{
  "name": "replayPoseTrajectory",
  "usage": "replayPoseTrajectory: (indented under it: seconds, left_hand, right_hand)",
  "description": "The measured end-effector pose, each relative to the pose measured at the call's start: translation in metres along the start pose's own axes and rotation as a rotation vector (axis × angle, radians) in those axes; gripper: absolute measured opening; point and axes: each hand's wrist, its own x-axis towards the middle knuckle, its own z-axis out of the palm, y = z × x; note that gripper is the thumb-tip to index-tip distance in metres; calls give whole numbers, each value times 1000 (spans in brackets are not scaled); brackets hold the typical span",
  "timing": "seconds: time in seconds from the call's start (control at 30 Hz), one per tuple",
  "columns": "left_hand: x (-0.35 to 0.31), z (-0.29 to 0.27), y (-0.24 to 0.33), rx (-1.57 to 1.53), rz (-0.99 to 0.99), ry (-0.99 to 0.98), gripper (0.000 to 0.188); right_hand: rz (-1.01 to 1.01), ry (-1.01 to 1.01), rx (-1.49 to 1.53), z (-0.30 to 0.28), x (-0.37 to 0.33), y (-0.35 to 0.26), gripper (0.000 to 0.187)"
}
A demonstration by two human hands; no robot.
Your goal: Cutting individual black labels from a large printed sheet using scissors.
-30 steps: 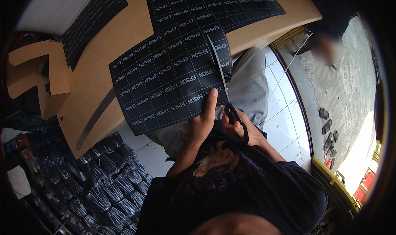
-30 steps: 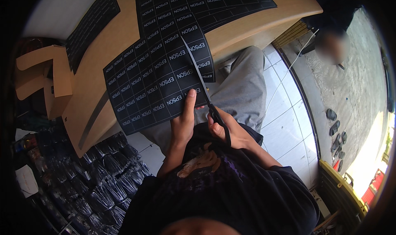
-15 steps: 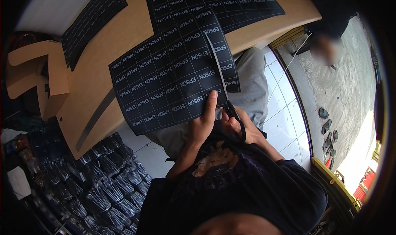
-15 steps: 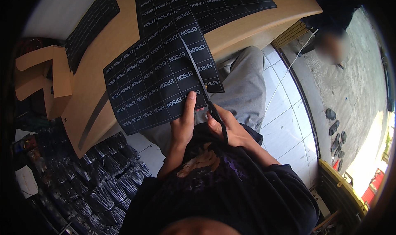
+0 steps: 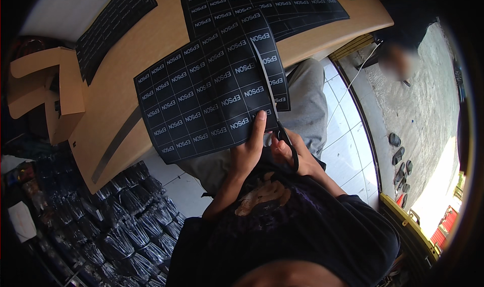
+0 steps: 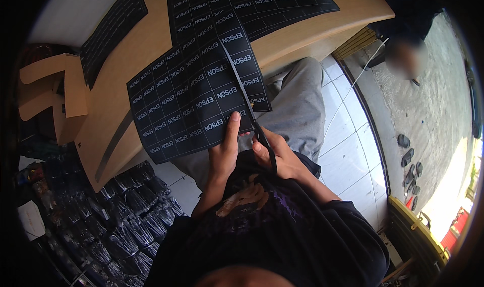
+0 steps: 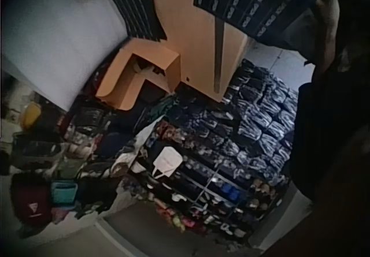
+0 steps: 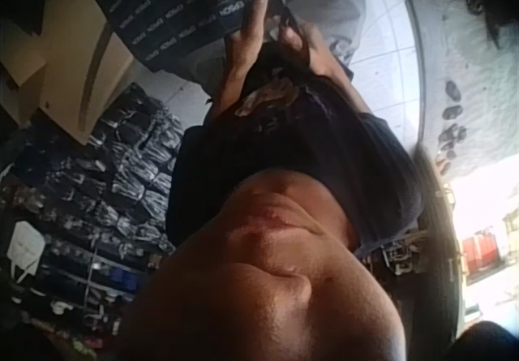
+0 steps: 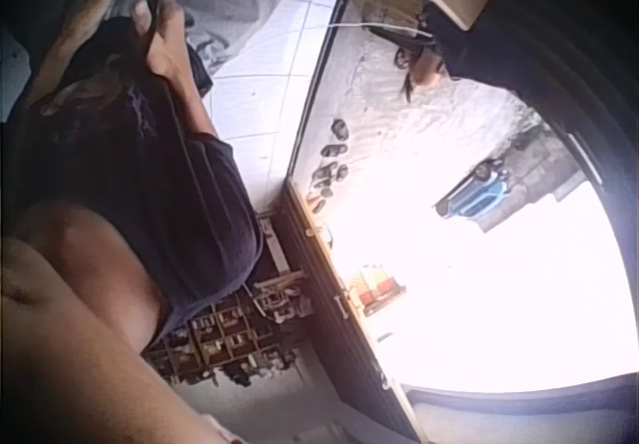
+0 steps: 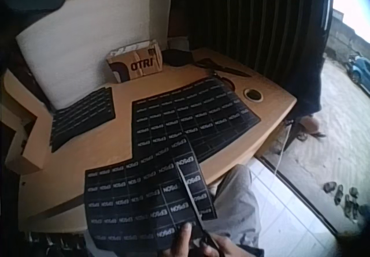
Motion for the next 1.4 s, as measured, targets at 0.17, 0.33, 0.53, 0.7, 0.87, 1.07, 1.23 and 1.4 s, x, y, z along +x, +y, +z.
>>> replayPoseTrajectory:
  seconds: [0.17, 0.33, 0.53, 0.7, 0.87, 1.07, 1.23, 1.4]
  left_hand:
    - [0, -1, -2, -2, 45, -7, 22]
    - [0, 0, -1, 6, 30, -9, 21]
    - [0, 0, 0, 40, 53, -3, 21]
    - [-1, -1, 0, 14, 9, -8, 20]
    - [-6, -4, 0, 58, 83, -36, 18]
    - [-10, -9, 8, 211, 240, -71, 18]
    - [-10, -16, 4, 309, 325, -66, 21]
    - [-11, -21, 9, 335, 289, -114, 19]
  right_hand:
    - [1, -1, 9, -3, 0, 5, 49]
    - [17, 12, 40, -1, 0, 4, 48]
    - [16, 2, 41, -2, 0, 4, 47]
    - [-44, -10, -13, -3, 1, 4, 50]
    - [-17, -45, -131, -10, 4, -2, 57]
    - [-33, 84, -231, -9, 2, 4, 63]
    - [16, 103, -238, -7, 6, -4, 82]
    - [14, 76, -215, -7, 6, 4, 63]
